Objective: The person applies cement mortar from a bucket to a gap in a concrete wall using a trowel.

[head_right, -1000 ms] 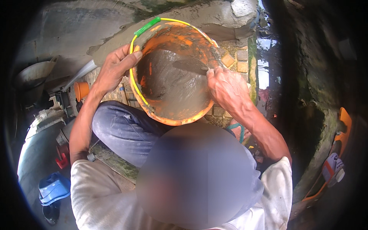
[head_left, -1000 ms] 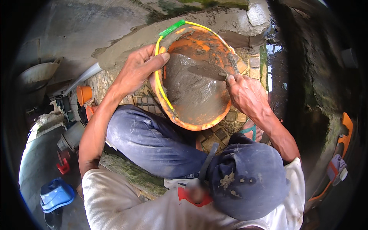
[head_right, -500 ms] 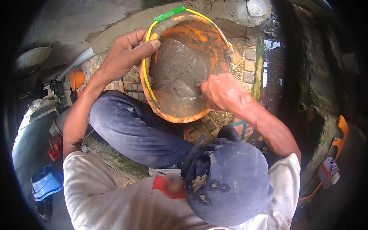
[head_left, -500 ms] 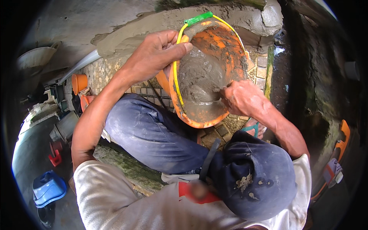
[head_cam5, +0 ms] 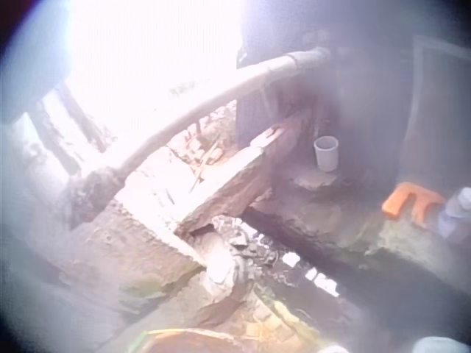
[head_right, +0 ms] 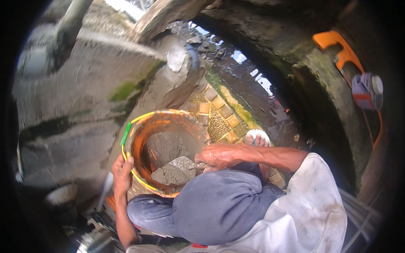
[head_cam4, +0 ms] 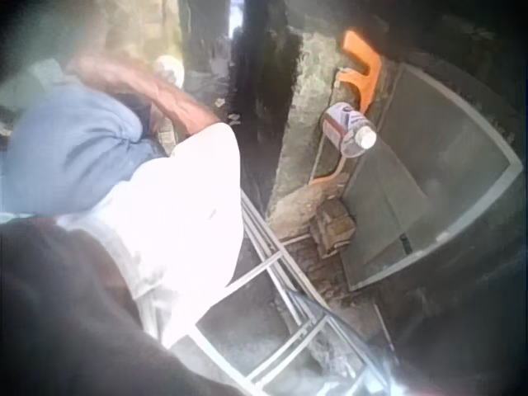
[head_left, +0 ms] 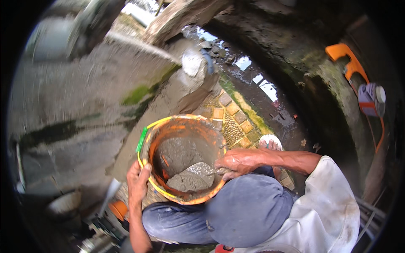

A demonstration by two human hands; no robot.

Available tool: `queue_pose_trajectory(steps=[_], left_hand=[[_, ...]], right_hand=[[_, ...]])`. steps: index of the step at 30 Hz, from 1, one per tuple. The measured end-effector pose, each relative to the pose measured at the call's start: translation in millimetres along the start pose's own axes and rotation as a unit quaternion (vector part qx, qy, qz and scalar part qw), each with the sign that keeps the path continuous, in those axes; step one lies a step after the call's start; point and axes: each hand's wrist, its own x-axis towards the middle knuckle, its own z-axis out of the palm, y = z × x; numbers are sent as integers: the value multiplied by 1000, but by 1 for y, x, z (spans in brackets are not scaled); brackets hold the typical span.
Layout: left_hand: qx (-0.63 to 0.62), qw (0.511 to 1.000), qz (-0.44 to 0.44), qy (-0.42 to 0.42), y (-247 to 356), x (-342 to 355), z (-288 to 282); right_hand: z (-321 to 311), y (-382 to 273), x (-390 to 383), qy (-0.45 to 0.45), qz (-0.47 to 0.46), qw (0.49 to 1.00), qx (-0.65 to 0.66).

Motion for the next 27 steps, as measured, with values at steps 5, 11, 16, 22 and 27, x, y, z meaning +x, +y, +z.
queue_pose_trajectory(steps=[5, 11, 16, 22, 27], left_hand=[[-89, 996, -2, -7, -5, -3, -5], [-127, 991, -39, 21, -36, -9, -40], [-100, 984, -108, 103, -29, -10, -36], [-99, 977, -127, 140, -1, -3, -9], [-64, 967, -168, 180, -2, -3, -19]], right_hand=[[-17, 1, -32, 82, 71, 994, 34], [-46, 28, -82, 261, 142, 955, 20], [-74, 75, -104, 407, 210, 888, 45], [-123, 153, -92, 551, 197, 806, 92], [-167, 182, -74, 634, 173, 749, 88]])
